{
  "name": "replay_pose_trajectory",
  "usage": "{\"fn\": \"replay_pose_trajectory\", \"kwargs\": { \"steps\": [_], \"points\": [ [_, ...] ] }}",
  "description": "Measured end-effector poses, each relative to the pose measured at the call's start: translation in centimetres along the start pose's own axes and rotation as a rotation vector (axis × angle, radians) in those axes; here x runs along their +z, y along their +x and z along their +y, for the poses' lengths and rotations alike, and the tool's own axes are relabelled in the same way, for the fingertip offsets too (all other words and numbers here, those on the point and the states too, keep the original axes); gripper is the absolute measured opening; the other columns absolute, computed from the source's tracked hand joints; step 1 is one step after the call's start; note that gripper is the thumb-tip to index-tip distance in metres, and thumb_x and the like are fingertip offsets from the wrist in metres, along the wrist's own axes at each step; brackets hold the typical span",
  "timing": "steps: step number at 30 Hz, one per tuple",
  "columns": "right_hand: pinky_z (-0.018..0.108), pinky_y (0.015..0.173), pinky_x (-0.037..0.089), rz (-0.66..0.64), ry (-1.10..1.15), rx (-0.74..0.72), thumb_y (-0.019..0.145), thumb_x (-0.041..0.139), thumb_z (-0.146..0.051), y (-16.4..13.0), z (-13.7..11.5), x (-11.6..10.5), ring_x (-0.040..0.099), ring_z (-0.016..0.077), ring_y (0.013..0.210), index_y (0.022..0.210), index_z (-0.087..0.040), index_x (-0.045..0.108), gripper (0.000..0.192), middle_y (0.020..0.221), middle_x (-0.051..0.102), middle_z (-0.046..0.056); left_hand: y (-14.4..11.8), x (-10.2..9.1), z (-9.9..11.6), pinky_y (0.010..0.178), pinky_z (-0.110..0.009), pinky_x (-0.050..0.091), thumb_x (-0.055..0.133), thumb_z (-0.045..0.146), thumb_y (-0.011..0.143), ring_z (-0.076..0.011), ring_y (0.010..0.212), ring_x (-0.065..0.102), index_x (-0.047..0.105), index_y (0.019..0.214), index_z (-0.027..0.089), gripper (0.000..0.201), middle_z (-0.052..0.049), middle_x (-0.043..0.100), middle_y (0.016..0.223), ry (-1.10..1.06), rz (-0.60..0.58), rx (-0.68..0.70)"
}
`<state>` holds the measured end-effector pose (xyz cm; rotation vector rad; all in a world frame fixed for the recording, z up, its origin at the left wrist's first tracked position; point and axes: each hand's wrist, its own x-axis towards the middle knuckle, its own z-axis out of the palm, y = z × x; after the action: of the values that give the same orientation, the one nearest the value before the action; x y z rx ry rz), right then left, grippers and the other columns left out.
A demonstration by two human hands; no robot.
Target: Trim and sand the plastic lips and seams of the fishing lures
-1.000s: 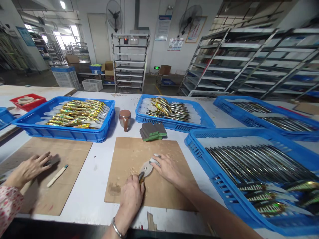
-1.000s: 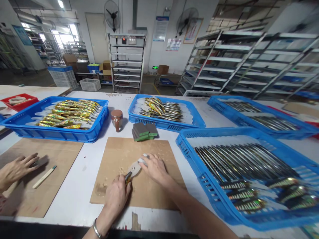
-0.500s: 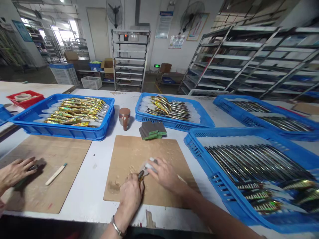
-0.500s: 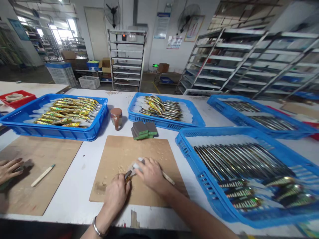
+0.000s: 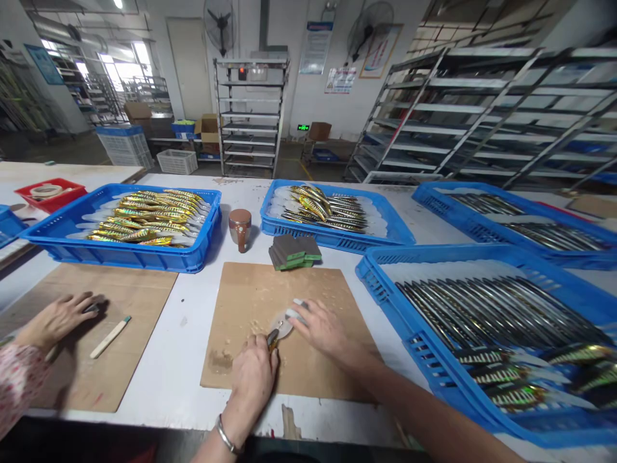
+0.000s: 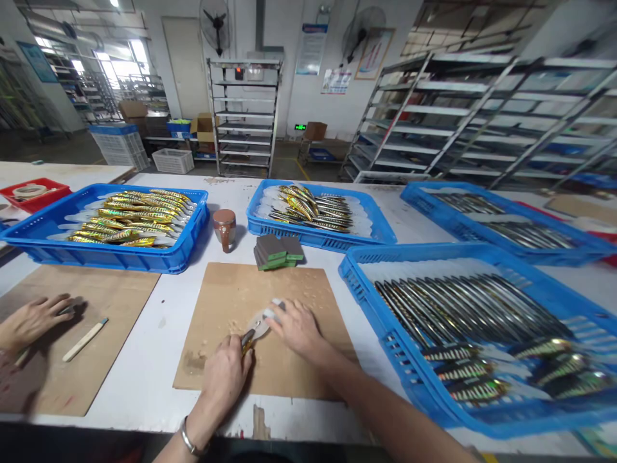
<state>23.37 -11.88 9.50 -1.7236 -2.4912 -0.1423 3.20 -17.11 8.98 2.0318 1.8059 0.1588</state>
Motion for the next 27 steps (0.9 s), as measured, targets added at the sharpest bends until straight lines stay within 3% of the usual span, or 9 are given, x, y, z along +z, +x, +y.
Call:
{"fn": "replay_pose_trajectory", "kwargs": {
  "steps": [3, 7, 11, 16, 21, 25, 27],
  "points": [
    [0.047, 0.100, 0.052, 0.009, -0.036, 0.068, 0.102, 0.064, -0.038, 0.2, -0.2, 0.1, 0.067, 0.0320, 0.114, 0.133, -0.022, 0.072, 0.036, 0.130, 0.072, 0.016, 0.0, -0.1, 0.0, 0.086, -0.033, 0.055, 0.048, 0.026, 0.105, -0.0271, 0.108, 0.073, 0.065, 0.119, 0.014, 0.025, -0.013, 0.072, 0.113, 0.010, -0.007, -0.005],
    [0.045, 0.103, 0.051, 0.032, 0.041, -0.064, 0.102, 0.064, -0.039, 0.0, 0.1, 0.5, 0.066, 0.0296, 0.117, 0.131, -0.026, 0.073, 0.033, 0.133, 0.071, 0.012, 0.1, 0.0, 0.0, 0.087, -0.035, 0.056, 0.047, 0.024, 0.105, -0.0280, 0.108, 0.073, 0.065, 0.118, 0.013, 0.025, -0.014, 0.072, 0.113, 0.011, -0.008, -0.001],
    [0.047, 0.102, 0.052, 0.003, -0.014, 0.042, 0.103, 0.061, -0.036, 0.1, 1.0, 0.9, 0.068, 0.0305, 0.114, 0.131, -0.023, 0.073, 0.033, 0.130, 0.073, 0.015, 0.0, -0.1, 0.0, 0.087, -0.035, 0.057, 0.049, 0.025, 0.105, -0.0276, 0.108, 0.073, 0.066, 0.117, 0.014, 0.024, -0.014, 0.072, 0.113, 0.015, 0.003, 0.002],
    [0.044, 0.104, 0.051, 0.051, 0.053, -0.116, 0.103, 0.062, -0.039, -0.1, 0.8, 0.7, 0.065, 0.0291, 0.120, 0.132, -0.028, 0.071, 0.033, 0.134, 0.071, 0.011, -0.1, 0.0, -0.1, 0.085, -0.035, 0.058, 0.048, 0.024, 0.105, -0.0273, 0.104, 0.074, 0.066, 0.116, 0.013, 0.023, -0.013, 0.073, 0.110, 0.016, 0.007, 0.011],
    [0.047, 0.098, 0.054, 0.033, -0.054, 0.021, 0.102, 0.063, -0.036, 0.3, 0.8, 0.3, 0.068, 0.0314, 0.111, 0.129, -0.024, 0.073, 0.032, 0.128, 0.073, 0.015, -0.1, 0.1, -0.2, 0.087, -0.033, 0.057, 0.050, 0.024, 0.105, -0.0263, 0.106, 0.074, 0.066, 0.115, 0.013, 0.022, -0.013, 0.073, 0.109, 0.006, 0.037, 0.016],
    [0.044, 0.102, 0.051, 0.056, 0.012, -0.115, 0.102, 0.064, -0.039, -0.2, 0.1, 0.4, 0.065, 0.0301, 0.117, 0.133, -0.026, 0.071, 0.034, 0.133, 0.071, 0.012, -0.2, -0.4, 0.2, 0.086, -0.036, 0.059, 0.048, 0.024, 0.105, -0.0282, 0.106, 0.074, 0.066, 0.117, 0.014, 0.024, -0.014, 0.073, 0.112, 0.024, -0.003, -0.002],
    [0.043, 0.101, 0.051, 0.020, 0.000, -0.079, 0.102, 0.063, -0.039, -0.3, -0.2, 0.3, 0.066, 0.0293, 0.115, 0.131, -0.027, 0.072, 0.032, 0.131, 0.071, 0.012, -0.2, -0.7, 0.4, 0.087, -0.037, 0.059, 0.049, 0.024, 0.105, -0.0285, 0.107, 0.073, 0.066, 0.118, 0.013, 0.024, -0.014, 0.073, 0.113, 0.023, -0.014, -0.006]
  ]
}}
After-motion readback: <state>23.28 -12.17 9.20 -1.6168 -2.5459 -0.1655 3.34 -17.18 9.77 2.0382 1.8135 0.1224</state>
